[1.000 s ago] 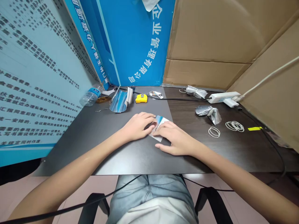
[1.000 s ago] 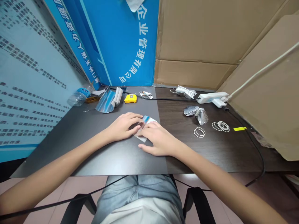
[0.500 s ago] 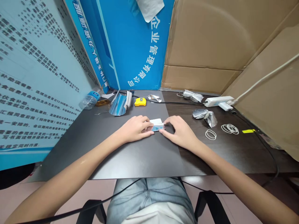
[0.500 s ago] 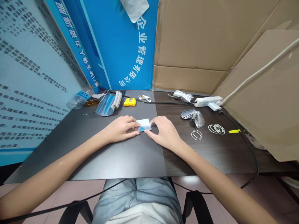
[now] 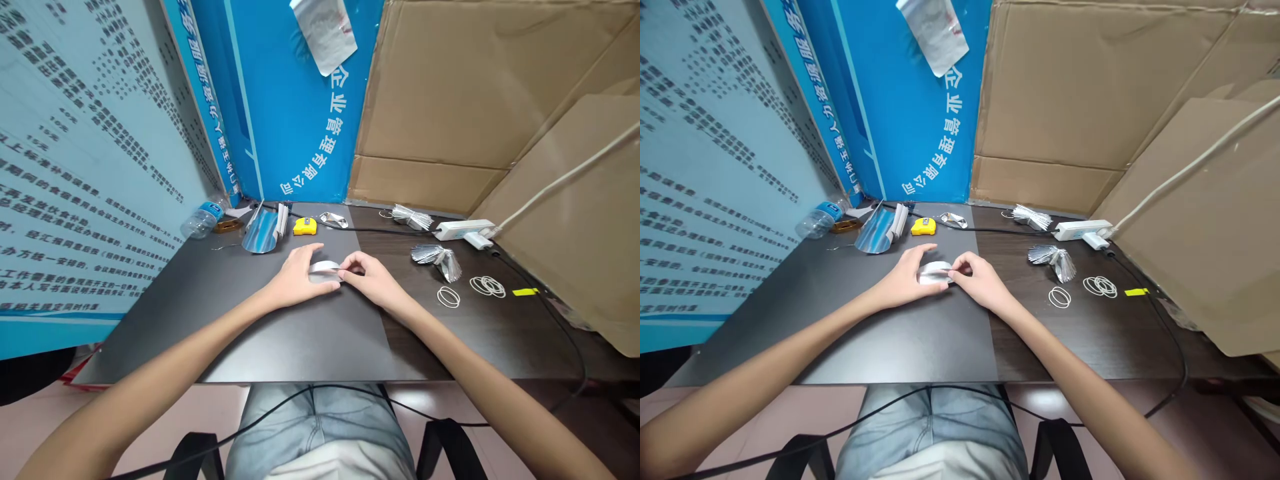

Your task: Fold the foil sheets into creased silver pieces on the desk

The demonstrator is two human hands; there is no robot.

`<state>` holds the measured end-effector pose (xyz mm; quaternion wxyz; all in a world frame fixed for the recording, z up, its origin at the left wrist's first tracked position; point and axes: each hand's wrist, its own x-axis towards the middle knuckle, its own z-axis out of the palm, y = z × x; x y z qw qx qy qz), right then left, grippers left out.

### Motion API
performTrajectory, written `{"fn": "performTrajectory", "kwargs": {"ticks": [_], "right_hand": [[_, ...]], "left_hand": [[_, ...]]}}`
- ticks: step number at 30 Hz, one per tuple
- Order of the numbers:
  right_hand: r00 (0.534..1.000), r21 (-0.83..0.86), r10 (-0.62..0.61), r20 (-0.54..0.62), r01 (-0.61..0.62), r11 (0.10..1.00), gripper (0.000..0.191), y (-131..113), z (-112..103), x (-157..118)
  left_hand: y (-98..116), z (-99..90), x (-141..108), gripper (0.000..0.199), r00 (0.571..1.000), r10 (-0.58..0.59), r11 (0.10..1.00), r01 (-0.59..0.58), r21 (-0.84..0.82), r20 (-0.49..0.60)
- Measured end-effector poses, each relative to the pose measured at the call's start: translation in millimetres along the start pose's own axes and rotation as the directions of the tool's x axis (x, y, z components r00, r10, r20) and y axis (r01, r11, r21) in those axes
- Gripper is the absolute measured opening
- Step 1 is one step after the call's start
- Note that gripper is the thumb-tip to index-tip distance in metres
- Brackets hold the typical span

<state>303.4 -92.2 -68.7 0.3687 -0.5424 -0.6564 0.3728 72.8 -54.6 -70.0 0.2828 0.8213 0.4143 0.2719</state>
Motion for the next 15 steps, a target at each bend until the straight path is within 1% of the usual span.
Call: {"fn": "performTrajectory", "kwargs": {"ticks": [2,4,5,7,9,11,12,13,15], "right_hand": [[0.999,0.155,-0.040,-0.037,0.045,0.987,0.030,-3,1,2],[0.993,0.244,-0.075,-0.086,0.094,0.965,0.034,-8,1,5],[0.989,0.259,-0.097,-0.110,0.122,0.958,0.035,-11,0,7],[0.980,0.255,-0.146,-0.135,0.177,0.951,0.035,-20,-3,11],[0.975,0.235,-0.190,-0.114,0.212,0.949,0.033,-28,-6,16],[0.971,0.236,-0.219,-0.090,0.235,0.943,0.034,-34,-6,19],[0.969,0.253,-0.226,-0.098,0.244,0.936,0.036,-35,-5,21],[0.967,0.279,-0.224,-0.119,0.249,0.928,0.040,-36,-4,21],[0.968,0.338,-0.197,-0.155,0.239,0.910,0.054,-35,1,21]], "left_hand": [[-2,-4.1,3,0.092,0.994,-0.099,0.977,0.106,-0.185,0.045],[-3,-12.9,6,0.086,0.976,-0.156,0.901,0.202,-0.383,0.149],[-4,-18.7,8,0.084,0.963,-0.161,0.854,0.246,-0.459,0.217],[-4,-30.9,12,0.081,0.934,-0.126,0.788,0.299,-0.538,0.335],[-4,-40.0,13,0.072,0.922,-0.085,0.755,0.306,-0.579,0.377],[-4,-42.7,14,0.059,0.921,-0.077,0.733,0.312,-0.604,0.383],[-4,-41.4,14,0.055,0.926,-0.084,0.720,0.312,-0.620,0.369],[-4,-38.5,13,0.053,0.938,-0.093,0.704,0.299,-0.644,0.334],[-1,-29.5,12,0.053,0.974,-0.118,0.662,0.222,-0.716,0.194]]}}
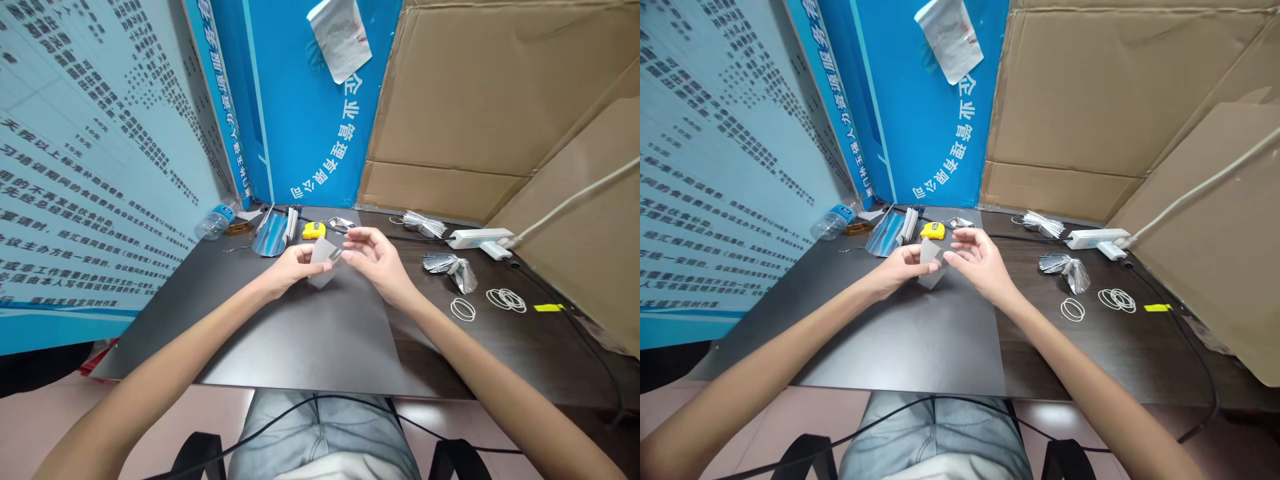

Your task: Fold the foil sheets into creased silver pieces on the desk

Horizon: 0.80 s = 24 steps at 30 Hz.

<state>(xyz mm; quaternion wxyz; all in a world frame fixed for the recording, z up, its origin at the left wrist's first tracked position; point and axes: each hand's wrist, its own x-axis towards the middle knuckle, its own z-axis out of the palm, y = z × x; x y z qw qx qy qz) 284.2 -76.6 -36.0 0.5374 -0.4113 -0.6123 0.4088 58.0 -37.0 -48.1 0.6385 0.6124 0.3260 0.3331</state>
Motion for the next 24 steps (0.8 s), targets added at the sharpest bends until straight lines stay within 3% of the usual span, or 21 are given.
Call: {"fn": "performTrajectory", "kwargs": {"ticks": [3,9,14,17,20,24], "right_hand": [[0.998,0.045,0.051,0.029,-0.052,0.998,0.066,4,7,-7],[0.999,0.037,0.005,-0.035,-0.004,0.999,0.031,1,9,-23],[0.993,-0.186,-0.117,0.027,0.120,0.975,0.015,-5,2,-31],[0.983,-0.232,-0.178,0.035,0.181,0.956,0.013,-8,2,-35],[0.984,-0.182,-0.178,-0.006,0.174,0.968,0.014,-9,5,-39],[0.990,-0.068,-0.130,-0.047,0.127,0.990,0.016,-12,6,-40]], "left_hand": [[-7,16.2,-2,0.055,0.983,0.106,0.989,-0.120,-0.090,-0.149],[-5,35.0,-12,0.043,0.967,0.198,0.977,-0.208,-0.047,-0.161],[1,31.6,-17,0.027,0.892,0.406,0.913,-0.388,0.126,-0.199],[4,33.0,-19,0.016,0.843,0.498,0.866,-0.474,0.158,-0.200],[6,37.5,-23,0.013,0.808,0.537,0.842,-0.498,0.207,-0.240],[6,42.9,-26,0.014,0.821,0.509,0.859,-0.464,0.216,-0.261]]}}
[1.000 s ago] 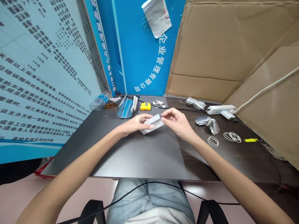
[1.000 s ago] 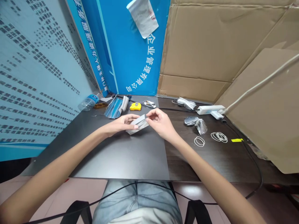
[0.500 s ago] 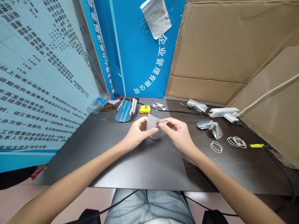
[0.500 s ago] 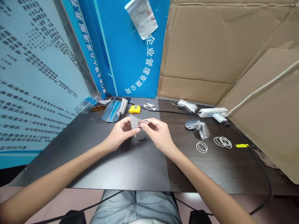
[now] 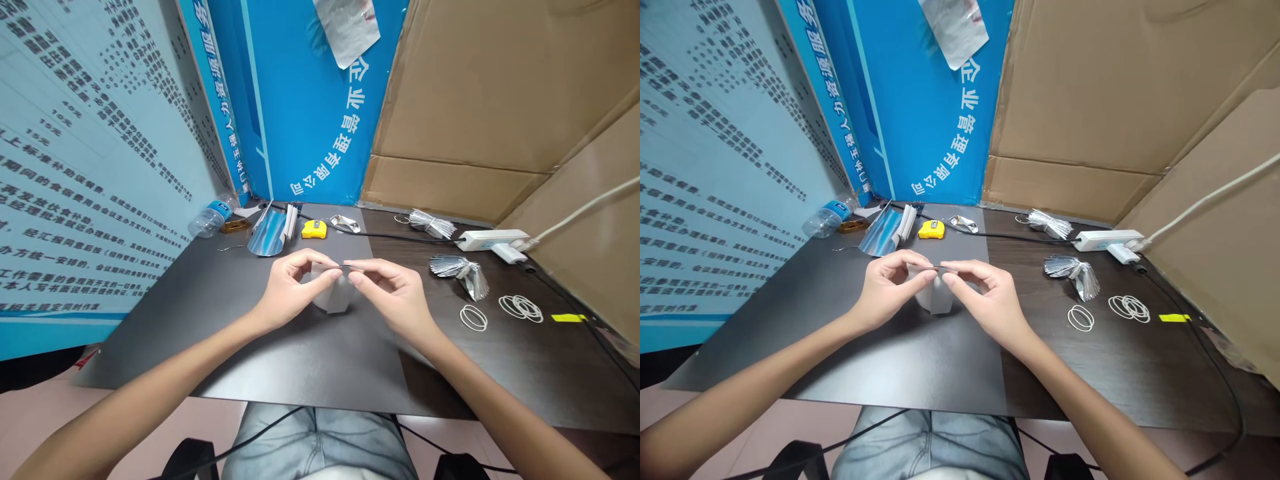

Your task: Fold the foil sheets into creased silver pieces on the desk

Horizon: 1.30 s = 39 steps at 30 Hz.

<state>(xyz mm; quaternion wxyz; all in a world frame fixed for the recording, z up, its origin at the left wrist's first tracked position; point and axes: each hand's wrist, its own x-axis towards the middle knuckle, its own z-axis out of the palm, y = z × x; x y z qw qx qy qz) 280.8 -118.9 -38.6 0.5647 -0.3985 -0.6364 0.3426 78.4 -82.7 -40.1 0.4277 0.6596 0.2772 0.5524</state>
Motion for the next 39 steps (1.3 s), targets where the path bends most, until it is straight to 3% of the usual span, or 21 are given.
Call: {"fn": "performTrajectory", "kwargs": {"ticks": [4,16,24,39], "right_hand": [[1.000,0.005,0.010,-0.023,-0.010,1.000,0.007,-2.5,0.5,-0.3],[0.998,-0.062,-0.023,-0.063,0.019,0.998,0.007,-4.1,4.1,-2.2],[0.995,-0.094,-0.028,-0.091,0.019,0.995,0.007,-2.7,5.8,-5.5],[0.994,-0.043,-0.063,-0.088,0.059,0.997,0.008,-8.4,5.5,-4.2]], "left_hand": [[-0.8,2.7,-2.2,0.015,0.999,-0.033,0.999,0.033,-0.033,0.019],[4.7,4.4,-5.7,0.006,0.999,-0.034,0.998,0.035,-0.043,0.018],[3.6,3.4,-6.6,0.012,0.996,-0.085,0.995,0.086,0.052,-0.021],[8.6,0.6,-4.6,0.013,0.999,-0.002,1.000,0.002,0.002,0.035]]}}
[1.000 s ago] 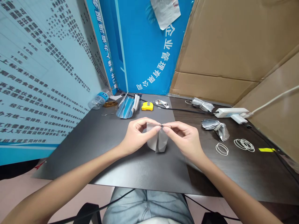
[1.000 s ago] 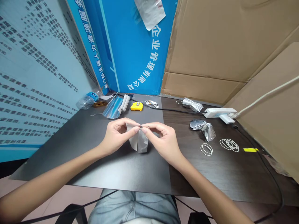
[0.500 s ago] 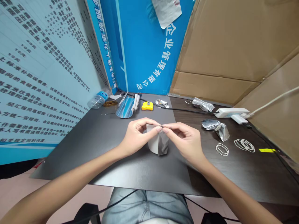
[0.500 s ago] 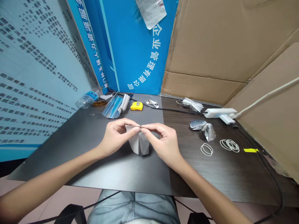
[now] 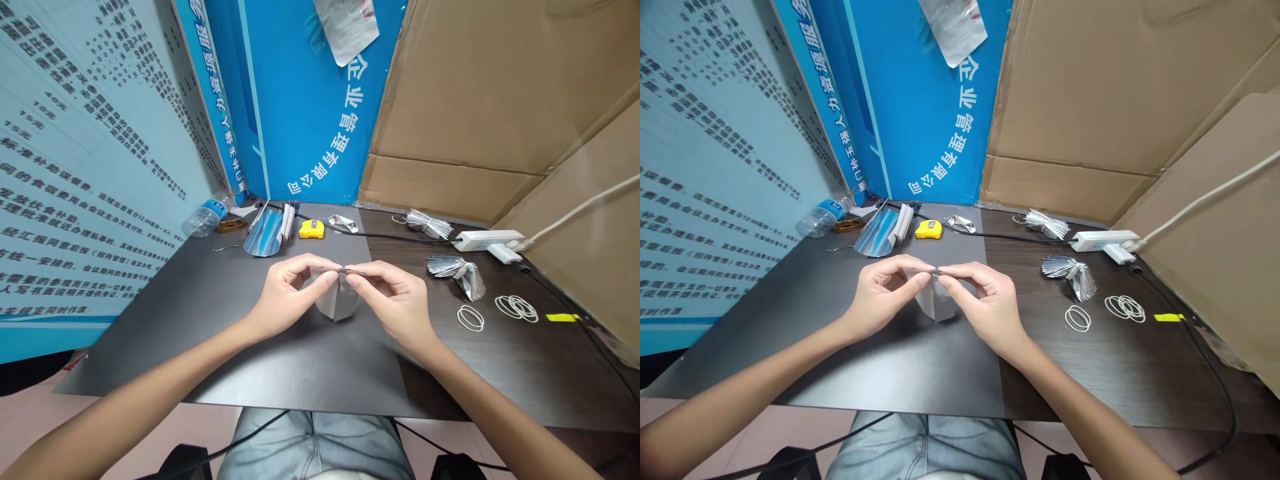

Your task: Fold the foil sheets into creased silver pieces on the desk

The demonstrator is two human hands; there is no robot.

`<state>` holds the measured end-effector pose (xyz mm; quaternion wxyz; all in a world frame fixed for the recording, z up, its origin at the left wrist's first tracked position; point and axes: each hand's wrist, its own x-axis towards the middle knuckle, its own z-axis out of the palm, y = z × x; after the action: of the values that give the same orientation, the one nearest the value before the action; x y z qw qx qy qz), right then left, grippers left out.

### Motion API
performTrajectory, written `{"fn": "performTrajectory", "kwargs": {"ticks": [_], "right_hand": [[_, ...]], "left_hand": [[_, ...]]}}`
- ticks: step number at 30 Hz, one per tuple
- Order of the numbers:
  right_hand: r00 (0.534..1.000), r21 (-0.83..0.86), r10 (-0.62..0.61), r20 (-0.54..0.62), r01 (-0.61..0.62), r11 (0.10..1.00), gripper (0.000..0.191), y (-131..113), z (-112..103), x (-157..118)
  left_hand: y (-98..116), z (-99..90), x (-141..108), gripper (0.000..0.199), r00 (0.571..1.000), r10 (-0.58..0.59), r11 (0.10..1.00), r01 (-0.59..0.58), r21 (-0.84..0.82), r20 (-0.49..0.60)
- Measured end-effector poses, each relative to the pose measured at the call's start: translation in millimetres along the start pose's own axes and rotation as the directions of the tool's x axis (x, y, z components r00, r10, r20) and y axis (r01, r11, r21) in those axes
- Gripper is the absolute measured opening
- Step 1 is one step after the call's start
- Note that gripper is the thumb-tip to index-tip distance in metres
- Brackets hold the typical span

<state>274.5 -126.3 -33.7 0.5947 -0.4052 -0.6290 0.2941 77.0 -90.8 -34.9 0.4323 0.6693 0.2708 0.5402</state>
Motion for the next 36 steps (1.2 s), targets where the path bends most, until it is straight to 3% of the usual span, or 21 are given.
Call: {"fn": "performTrajectory", "kwargs": {"ticks": [13,23,36], "right_hand": [[0.995,-0.047,-0.092,0.034,0.093,0.995,0.015,4.3,-4.7,-1.1],[0.979,-0.109,-0.182,0.097,0.192,0.975,0.022,4.2,-6.0,-2.6],[0.995,-0.116,-0.096,0.040,0.100,0.988,0.007,-0.5,-1.3,-5.4]], "left_hand": [[1.2,-5.7,1.5,0.009,0.995,0.073,0.997,-0.074,0.013,0.061],[1.1,-5.9,-2.0,0.007,0.997,0.049,0.997,-0.052,0.052,0.065],[0.9,-1.9,-5.9,0.010,0.994,-0.012,1.000,0.012,0.007,0.110]]}}
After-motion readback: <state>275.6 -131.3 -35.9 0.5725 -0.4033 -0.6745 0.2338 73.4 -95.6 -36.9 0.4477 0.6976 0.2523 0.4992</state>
